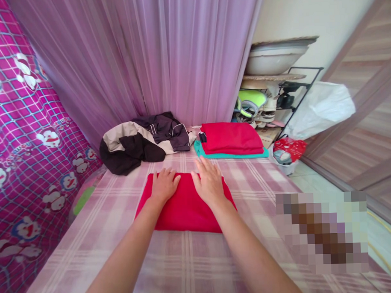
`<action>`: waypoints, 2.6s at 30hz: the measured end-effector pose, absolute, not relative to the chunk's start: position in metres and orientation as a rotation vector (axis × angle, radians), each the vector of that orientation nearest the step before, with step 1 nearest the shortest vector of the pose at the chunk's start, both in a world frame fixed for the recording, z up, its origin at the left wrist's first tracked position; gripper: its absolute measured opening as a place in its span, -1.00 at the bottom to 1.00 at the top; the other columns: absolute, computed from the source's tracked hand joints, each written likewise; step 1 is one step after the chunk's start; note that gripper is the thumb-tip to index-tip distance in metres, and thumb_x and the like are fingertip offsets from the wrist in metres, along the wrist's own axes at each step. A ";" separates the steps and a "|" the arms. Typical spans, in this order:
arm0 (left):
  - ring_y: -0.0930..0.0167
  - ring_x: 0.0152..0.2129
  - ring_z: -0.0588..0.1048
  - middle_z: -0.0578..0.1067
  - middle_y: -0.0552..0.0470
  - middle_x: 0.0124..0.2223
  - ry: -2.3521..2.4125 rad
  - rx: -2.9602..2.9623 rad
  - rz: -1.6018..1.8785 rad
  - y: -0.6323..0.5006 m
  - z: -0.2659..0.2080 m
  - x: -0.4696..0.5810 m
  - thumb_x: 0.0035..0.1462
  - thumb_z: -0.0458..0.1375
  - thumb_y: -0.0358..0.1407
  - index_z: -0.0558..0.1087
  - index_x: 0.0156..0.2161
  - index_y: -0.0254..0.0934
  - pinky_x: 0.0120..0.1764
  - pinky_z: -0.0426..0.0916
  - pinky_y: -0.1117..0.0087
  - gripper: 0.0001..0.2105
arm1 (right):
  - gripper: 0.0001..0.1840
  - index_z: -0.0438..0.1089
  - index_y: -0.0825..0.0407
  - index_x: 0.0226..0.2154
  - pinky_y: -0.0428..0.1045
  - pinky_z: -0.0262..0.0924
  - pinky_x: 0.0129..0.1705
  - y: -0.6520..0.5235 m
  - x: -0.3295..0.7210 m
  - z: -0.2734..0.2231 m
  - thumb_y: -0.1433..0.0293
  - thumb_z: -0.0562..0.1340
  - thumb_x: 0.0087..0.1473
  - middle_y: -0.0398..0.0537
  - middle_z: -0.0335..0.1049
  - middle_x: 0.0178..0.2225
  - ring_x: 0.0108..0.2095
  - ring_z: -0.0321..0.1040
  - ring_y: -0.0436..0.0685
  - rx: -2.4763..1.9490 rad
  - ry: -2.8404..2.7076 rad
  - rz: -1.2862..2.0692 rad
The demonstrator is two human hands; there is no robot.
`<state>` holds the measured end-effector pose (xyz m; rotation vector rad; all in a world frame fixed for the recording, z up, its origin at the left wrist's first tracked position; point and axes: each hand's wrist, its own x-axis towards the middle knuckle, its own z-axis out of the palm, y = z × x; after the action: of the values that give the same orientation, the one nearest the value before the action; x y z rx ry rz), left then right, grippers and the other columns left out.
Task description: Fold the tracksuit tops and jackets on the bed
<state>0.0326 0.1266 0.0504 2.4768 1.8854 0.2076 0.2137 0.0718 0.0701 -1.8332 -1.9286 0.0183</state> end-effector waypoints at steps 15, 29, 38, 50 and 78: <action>0.26 0.16 0.33 0.38 -0.15 0.22 1.974 2.315 0.139 0.147 0.026 -0.019 0.34 -0.20 -0.16 0.30 0.22 -0.28 0.19 0.15 0.16 -0.53 | -0.41 0.24 0.04 0.25 0.34 -0.08 0.23 0.044 0.231 0.031 0.12 -0.04 0.29 0.21 0.11 0.30 0.30 -0.03 0.42 -2.206 -1.888 0.065; 0.07 0.17 0.27 0.38 -0.27 0.19 2.257 2.191 0.141 0.080 0.031 -0.015 0.27 -0.08 -0.16 0.42 0.10 -0.28 0.19 0.08 -0.06 -0.58 | -0.42 0.28 0.06 0.22 0.27 0.00 0.21 0.057 0.248 0.029 0.14 0.04 0.25 0.24 0.11 0.29 0.29 0.00 0.40 -2.061 -2.107 0.148; 0.14 0.26 0.19 0.30 -0.12 0.29 2.032 2.362 0.287 0.081 0.038 0.050 0.33 -0.20 -0.12 0.31 0.24 -0.19 0.27 -0.08 -0.13 -0.51 | -0.47 0.27 -0.04 0.21 0.34 -0.24 0.28 0.070 0.209 0.059 0.21 -0.11 0.33 0.10 0.13 0.30 0.30 0.00 0.27 -1.894 -2.153 0.078; 0.15 0.27 0.17 0.24 -0.19 0.33 2.045 2.304 0.302 0.082 0.021 0.022 0.32 -0.15 -0.11 0.24 0.29 -0.31 0.26 0.07 0.10 -0.47 | -0.45 0.28 0.06 0.20 0.26 -0.25 0.32 0.062 0.227 0.022 0.18 -0.08 0.33 0.11 0.28 0.22 0.26 0.11 0.24 -1.932 -2.134 0.092; 0.14 0.24 0.23 0.24 -0.18 0.32 2.171 2.378 0.224 0.073 0.018 0.019 0.33 -0.12 -0.12 0.25 0.28 -0.35 0.25 0.09 0.03 -0.47 | -0.73 0.54 -0.06 -0.20 0.07 0.36 -0.08 0.108 0.193 0.061 0.21 0.26 0.06 -0.04 0.55 -0.12 -0.10 0.46 0.17 -1.131 -1.206 1.167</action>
<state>0.0185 0.0726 0.0182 2.3778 2.1710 0.2239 0.1930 0.1081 0.0609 -1.1308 -1.2064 1.1669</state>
